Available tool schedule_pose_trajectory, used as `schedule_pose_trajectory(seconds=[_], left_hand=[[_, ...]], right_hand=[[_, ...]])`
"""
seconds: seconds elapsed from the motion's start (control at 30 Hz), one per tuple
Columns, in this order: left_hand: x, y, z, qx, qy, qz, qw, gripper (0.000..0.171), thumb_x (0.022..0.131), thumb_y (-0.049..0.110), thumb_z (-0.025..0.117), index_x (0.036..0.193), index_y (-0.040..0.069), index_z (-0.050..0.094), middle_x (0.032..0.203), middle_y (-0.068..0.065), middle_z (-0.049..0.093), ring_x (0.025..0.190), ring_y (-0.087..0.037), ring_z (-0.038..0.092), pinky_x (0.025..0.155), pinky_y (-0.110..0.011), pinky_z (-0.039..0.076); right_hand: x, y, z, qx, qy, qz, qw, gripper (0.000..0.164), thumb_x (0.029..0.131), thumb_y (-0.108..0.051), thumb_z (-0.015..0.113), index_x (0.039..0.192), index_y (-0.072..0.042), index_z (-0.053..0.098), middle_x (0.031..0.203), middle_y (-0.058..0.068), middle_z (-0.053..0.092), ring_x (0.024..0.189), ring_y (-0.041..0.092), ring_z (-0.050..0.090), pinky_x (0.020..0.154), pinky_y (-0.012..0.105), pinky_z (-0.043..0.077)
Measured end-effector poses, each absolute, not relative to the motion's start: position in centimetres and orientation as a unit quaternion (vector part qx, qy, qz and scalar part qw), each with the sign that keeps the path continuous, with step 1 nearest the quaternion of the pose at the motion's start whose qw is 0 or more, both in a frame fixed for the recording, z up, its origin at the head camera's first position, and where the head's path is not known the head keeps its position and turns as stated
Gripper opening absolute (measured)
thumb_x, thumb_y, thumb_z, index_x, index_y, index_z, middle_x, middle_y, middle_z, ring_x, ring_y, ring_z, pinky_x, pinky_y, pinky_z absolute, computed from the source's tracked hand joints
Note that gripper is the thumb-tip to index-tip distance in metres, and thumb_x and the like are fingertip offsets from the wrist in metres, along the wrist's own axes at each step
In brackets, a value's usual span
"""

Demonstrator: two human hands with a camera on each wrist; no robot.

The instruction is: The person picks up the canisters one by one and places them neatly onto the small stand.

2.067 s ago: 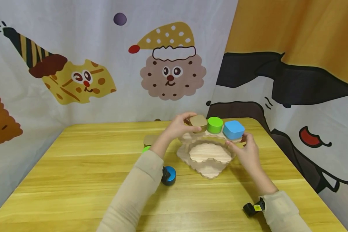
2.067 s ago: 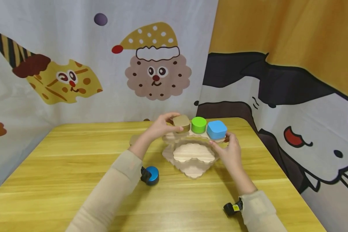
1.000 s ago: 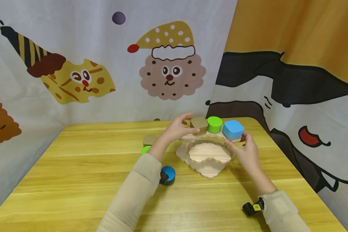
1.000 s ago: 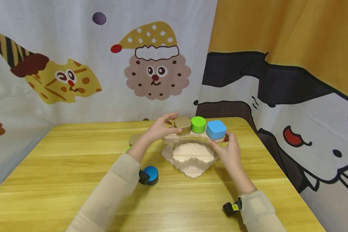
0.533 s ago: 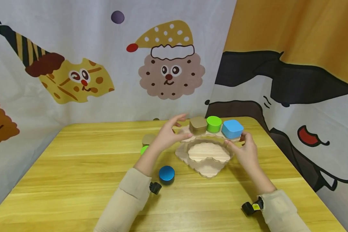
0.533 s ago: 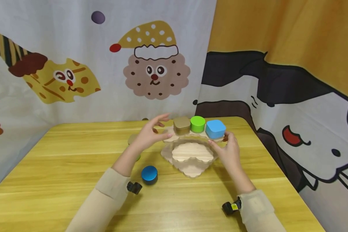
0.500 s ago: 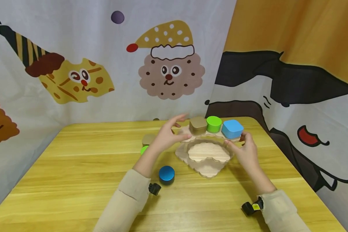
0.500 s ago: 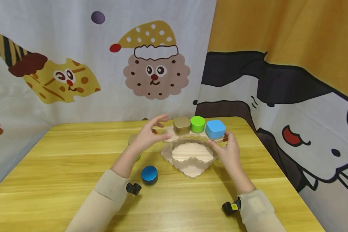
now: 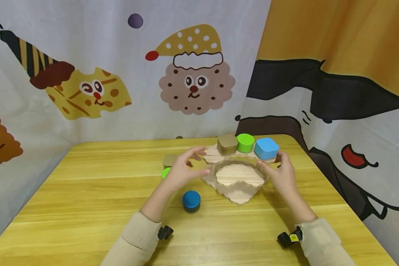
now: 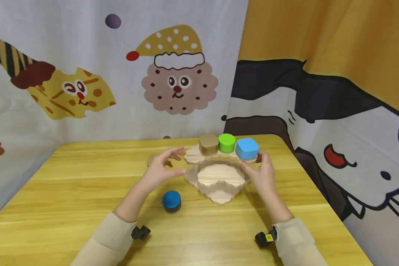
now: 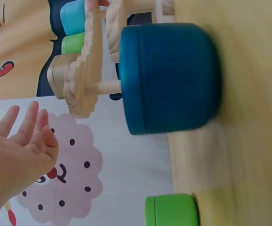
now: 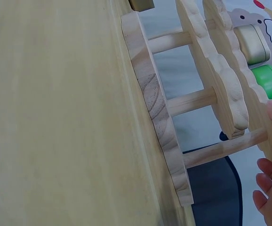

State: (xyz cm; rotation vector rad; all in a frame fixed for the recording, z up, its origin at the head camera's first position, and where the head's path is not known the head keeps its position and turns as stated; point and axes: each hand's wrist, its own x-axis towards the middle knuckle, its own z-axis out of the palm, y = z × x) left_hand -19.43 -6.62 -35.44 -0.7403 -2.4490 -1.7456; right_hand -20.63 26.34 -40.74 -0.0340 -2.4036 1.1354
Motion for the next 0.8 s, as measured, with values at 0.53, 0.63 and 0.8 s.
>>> schedule_pose_trajectory(seconds=[0.53,0.63,0.8], left_hand=[[-17.3,-9.4,-37.8,-0.25,-0.793,-0.556,-0.014,0.063,0.08,0.016,0.079,0.136,0.017,0.052,0.125,-0.005,0.058,0.11,-0.025,0.051,0.085,-0.048,0.039],[-17.2,-9.9,-38.2,-0.251,-0.795,-0.552,-0.034,0.063,0.08,0.018,0.079,0.137,0.016,0.052,0.125,-0.006,0.057,0.111,-0.024,0.05,0.087,-0.052,0.038],[-16.9,-10.7,-39.3,-0.261,-0.811,-0.519,-0.067,0.063,0.081,0.024,0.078,0.137,0.016,0.051,0.125,-0.002,0.057,0.112,-0.023,0.049,0.087,-0.051,0.038]], right_hand=[[-20.6,26.4,-40.7,-0.011,-0.876,0.419,0.238,0.069,0.081,-0.037,0.077,0.127,0.004,0.045,0.105,0.018,0.053,0.096,0.034,0.048,0.069,0.033,0.034],[-20.6,26.4,-40.7,-0.012,-0.876,0.42,0.236,0.069,0.081,-0.037,0.077,0.127,0.004,0.045,0.105,0.017,0.053,0.096,0.034,0.049,0.068,0.033,0.034],[-20.6,26.4,-40.7,-0.01,-0.876,0.422,0.234,0.069,0.081,-0.037,0.077,0.127,0.003,0.045,0.107,0.017,0.053,0.098,0.034,0.049,0.067,0.033,0.034]])
